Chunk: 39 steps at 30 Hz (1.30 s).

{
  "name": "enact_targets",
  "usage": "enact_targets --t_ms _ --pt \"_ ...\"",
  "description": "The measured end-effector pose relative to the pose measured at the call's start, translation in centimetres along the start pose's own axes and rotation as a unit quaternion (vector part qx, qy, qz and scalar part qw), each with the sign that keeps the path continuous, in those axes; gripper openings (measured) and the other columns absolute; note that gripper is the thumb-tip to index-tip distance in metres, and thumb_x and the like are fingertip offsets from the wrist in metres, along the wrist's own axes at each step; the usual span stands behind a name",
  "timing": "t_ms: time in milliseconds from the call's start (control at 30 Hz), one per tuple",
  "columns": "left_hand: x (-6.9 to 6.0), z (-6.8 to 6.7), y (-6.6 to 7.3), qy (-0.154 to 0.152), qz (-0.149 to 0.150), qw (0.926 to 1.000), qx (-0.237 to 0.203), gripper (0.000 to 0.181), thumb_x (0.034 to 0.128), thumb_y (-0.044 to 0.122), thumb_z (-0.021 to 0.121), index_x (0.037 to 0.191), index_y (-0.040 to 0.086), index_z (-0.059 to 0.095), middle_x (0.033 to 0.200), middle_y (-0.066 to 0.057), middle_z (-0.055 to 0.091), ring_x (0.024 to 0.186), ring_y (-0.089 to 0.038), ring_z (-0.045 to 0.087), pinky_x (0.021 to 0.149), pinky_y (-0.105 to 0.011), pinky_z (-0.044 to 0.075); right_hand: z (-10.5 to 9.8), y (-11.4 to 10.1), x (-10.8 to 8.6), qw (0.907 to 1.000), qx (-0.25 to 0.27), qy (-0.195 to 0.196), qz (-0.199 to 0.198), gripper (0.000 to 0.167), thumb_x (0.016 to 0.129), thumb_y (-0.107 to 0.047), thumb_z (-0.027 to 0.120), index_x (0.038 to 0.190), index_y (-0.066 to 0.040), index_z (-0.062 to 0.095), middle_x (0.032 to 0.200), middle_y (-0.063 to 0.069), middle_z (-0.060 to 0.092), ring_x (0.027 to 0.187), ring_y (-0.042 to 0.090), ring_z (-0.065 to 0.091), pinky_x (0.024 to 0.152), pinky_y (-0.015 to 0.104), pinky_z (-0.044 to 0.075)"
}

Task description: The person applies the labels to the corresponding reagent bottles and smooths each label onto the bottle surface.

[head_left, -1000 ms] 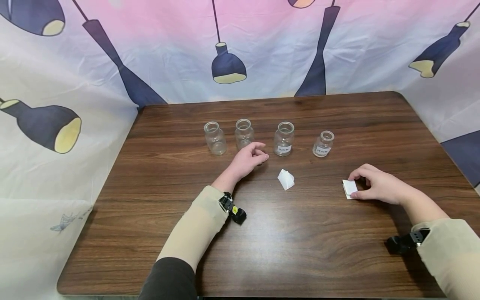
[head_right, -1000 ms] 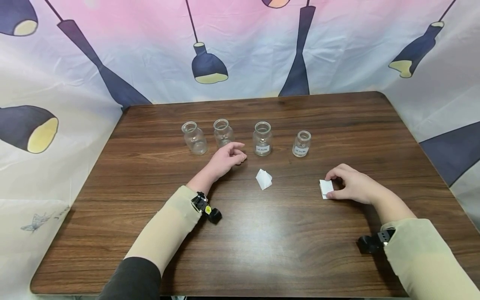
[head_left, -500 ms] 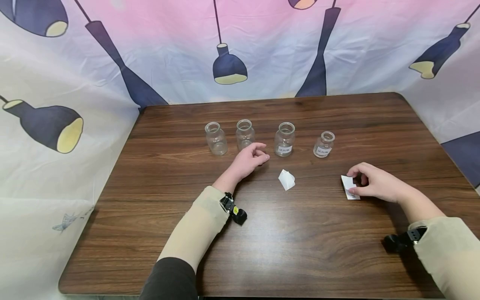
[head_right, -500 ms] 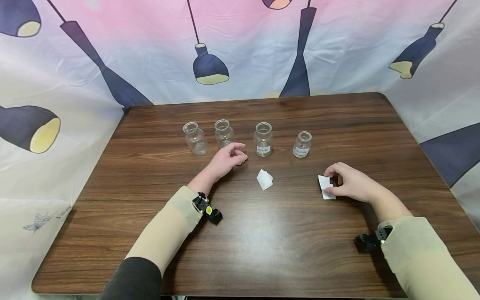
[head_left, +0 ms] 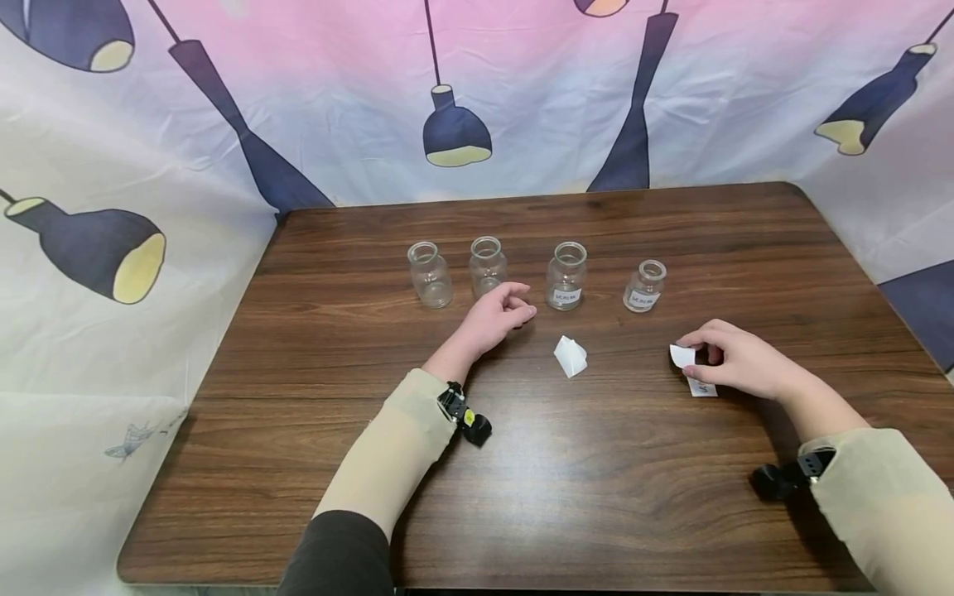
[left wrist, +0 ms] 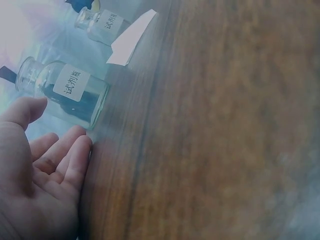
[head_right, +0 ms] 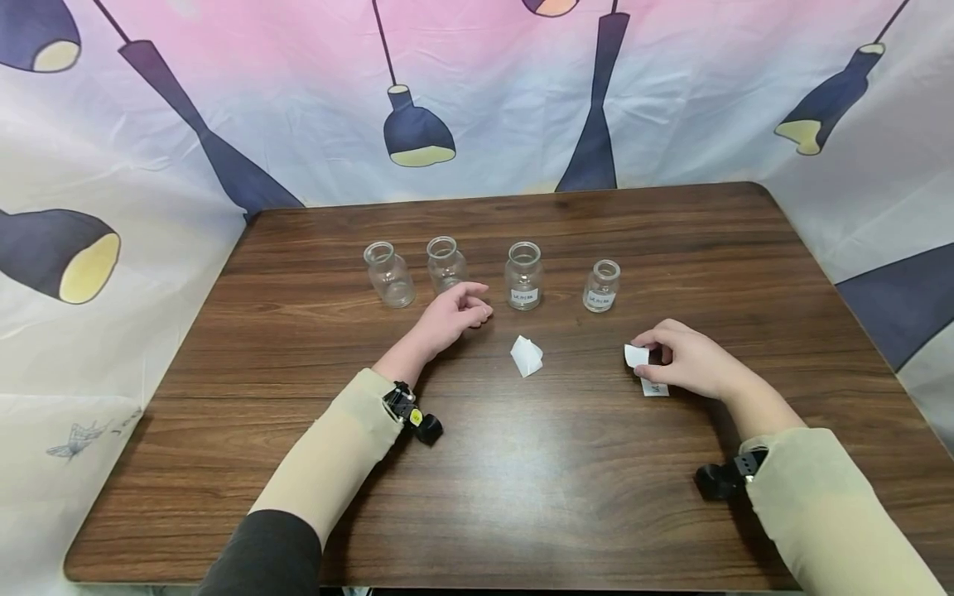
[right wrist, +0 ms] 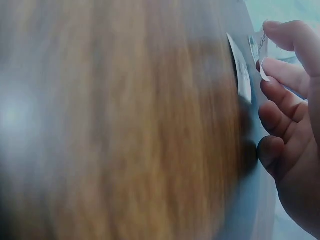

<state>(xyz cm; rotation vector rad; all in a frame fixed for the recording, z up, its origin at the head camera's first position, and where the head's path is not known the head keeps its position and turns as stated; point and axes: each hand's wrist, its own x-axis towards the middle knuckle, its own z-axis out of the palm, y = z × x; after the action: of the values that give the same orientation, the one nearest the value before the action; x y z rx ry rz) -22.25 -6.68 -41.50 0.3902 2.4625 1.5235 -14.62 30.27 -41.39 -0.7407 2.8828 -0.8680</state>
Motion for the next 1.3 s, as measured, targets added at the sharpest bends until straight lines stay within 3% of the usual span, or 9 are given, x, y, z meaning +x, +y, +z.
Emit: enact_targets --t_ms 300,700,1000,1300 --pt "-0.1 0.0 0.0 0.000 -0.003 1.0000 0.001 0.045 0.0894 0.022 0.063 0.129 0.006 0.050 0.097 -0.005 0.065 0.082 -0.015 0.060 0.074 -0.028 0.046 0.5 -1.3 1.6 0.9995 0.017 -0.009 0.026 0.033 0.081 -0.025 0.073 0.109 -0.011 0.063 0.088 0.001 0.050 0.073 0.011 0.046 0.060 0.026 0.041" --pt "-0.1 -0.1 0.1 -0.002 0.009 0.9999 -0.006 0.045 0.0883 0.021 0.064 0.128 0.005 0.051 0.098 -0.005 0.065 0.083 -0.015 0.059 0.074 -0.027 0.046 1.9 -3.1 4.5 0.9969 0.065 0.037 -0.025 0.028 0.078 -0.014 0.076 0.101 -0.008 0.062 0.082 0.003 0.052 0.070 0.010 0.047 0.060 0.022 0.039" --pt "-0.2 -0.2 0.2 -0.017 0.011 0.9997 -0.014 0.044 0.0893 0.018 0.062 0.129 0.004 0.050 0.101 -0.006 0.066 0.090 -0.016 0.060 0.077 -0.027 0.047 2.8 -4.5 6.2 0.9948 0.098 0.028 -0.010 0.026 0.080 -0.016 0.074 0.102 -0.007 0.062 0.078 0.002 0.053 0.070 0.014 0.047 0.059 0.022 0.038" --pt "-0.3 0.0 0.1 0.018 0.043 0.9978 -0.048 0.039 0.0881 0.009 0.063 0.125 0.001 0.053 0.100 -0.010 0.067 0.089 -0.018 0.062 0.077 -0.026 0.049 3.4 -6.4 7.5 0.9911 0.129 0.030 -0.008 0.024 0.081 -0.012 0.072 0.101 -0.004 0.061 0.076 0.003 0.051 0.067 0.014 0.046 0.058 0.023 0.038"
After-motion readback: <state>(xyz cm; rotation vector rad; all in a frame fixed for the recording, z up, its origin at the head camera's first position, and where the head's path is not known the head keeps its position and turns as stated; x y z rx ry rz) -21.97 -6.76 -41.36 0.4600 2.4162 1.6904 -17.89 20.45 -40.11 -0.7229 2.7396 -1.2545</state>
